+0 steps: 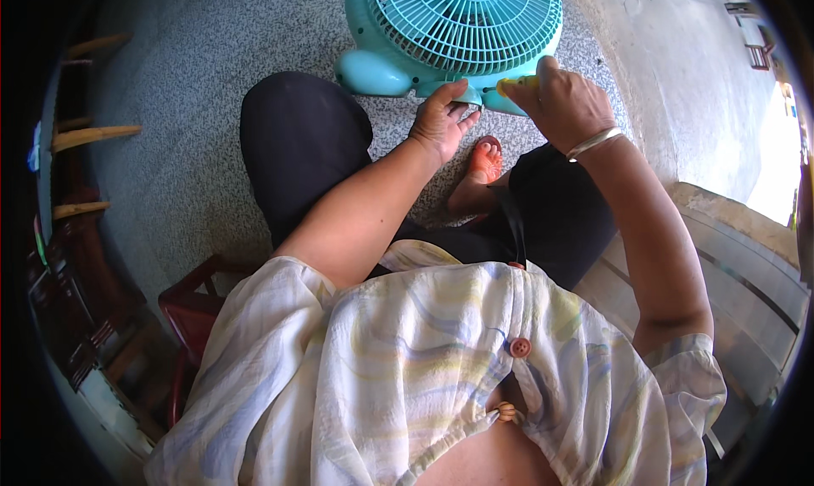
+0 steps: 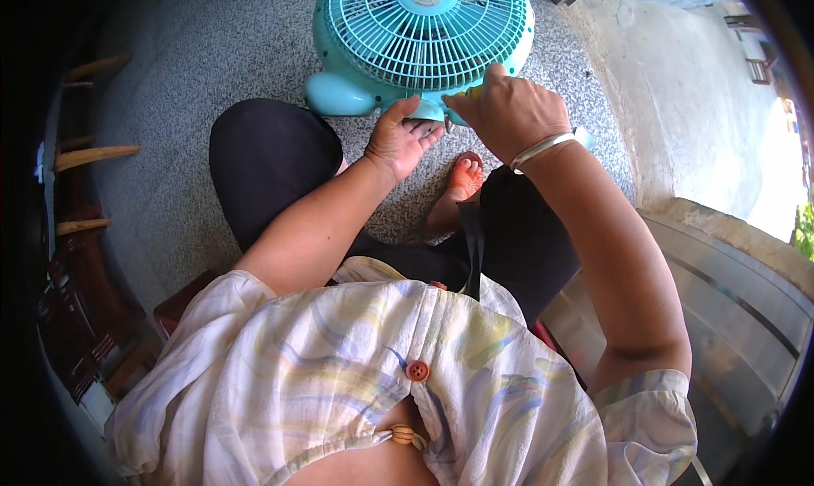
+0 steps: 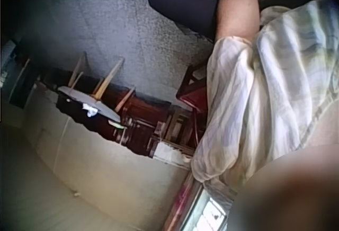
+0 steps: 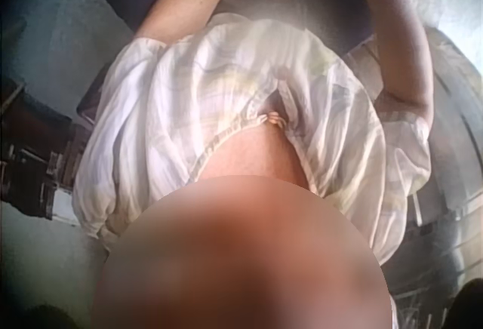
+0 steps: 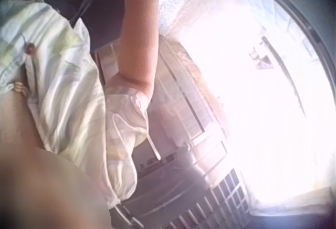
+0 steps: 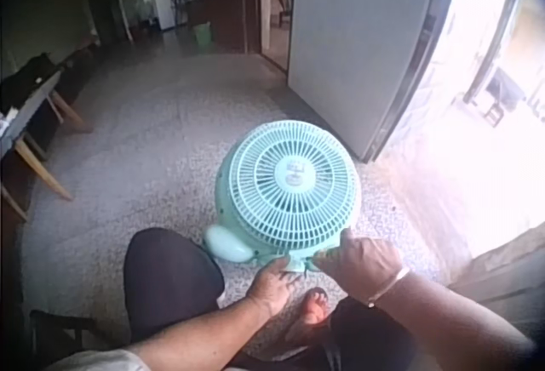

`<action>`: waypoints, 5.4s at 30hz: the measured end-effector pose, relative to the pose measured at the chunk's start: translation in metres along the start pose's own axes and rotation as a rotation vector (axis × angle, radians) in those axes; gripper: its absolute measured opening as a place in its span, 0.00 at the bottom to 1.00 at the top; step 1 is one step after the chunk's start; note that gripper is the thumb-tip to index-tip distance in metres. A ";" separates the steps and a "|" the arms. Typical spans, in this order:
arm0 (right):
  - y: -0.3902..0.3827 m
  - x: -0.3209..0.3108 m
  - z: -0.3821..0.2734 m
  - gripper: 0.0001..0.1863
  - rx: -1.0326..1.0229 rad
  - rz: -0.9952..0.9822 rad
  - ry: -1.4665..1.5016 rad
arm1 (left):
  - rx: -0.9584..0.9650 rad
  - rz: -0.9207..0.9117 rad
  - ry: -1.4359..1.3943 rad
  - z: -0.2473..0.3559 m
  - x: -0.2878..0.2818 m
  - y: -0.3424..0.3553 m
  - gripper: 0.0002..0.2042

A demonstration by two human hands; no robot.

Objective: Repairing a small blue electric fan using a screwdriver.

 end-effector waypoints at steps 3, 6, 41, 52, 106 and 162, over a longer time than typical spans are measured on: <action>-0.005 -0.008 -0.007 0.25 -0.252 0.124 0.107 | 0.004 -0.015 0.001 0.002 0.000 -0.001 0.30; -0.006 -0.002 -0.014 0.22 -0.367 0.107 0.106 | -0.001 -0.032 0.006 0.001 0.001 0.000 0.30; 0.007 0.009 0.003 0.20 -0.111 0.103 0.026 | -0.017 -0.008 0.006 0.000 0.000 0.002 0.29; 0.006 0.009 0.002 0.17 -0.094 0.172 -0.034 | 0.000 -0.005 0.005 0.002 0.004 -0.003 0.29; -0.013 0.023 -0.011 0.22 -0.114 -0.076 -0.019 | -0.007 0.015 0.024 -0.003 -0.007 0.007 0.28; -0.061 -0.035 0.032 0.13 0.170 0.404 0.353 | -0.017 0.045 0.036 0.002 -0.018 0.013 0.22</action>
Point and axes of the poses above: each hand's wrist, its own y-axis towards the middle knuckle, its own x-axis out of the palm, z = x × y, the point moved 7 cm from there along y, towards the middle knuckle, and after that the axes turned 13 degrees about z, right-handed, at the moved point
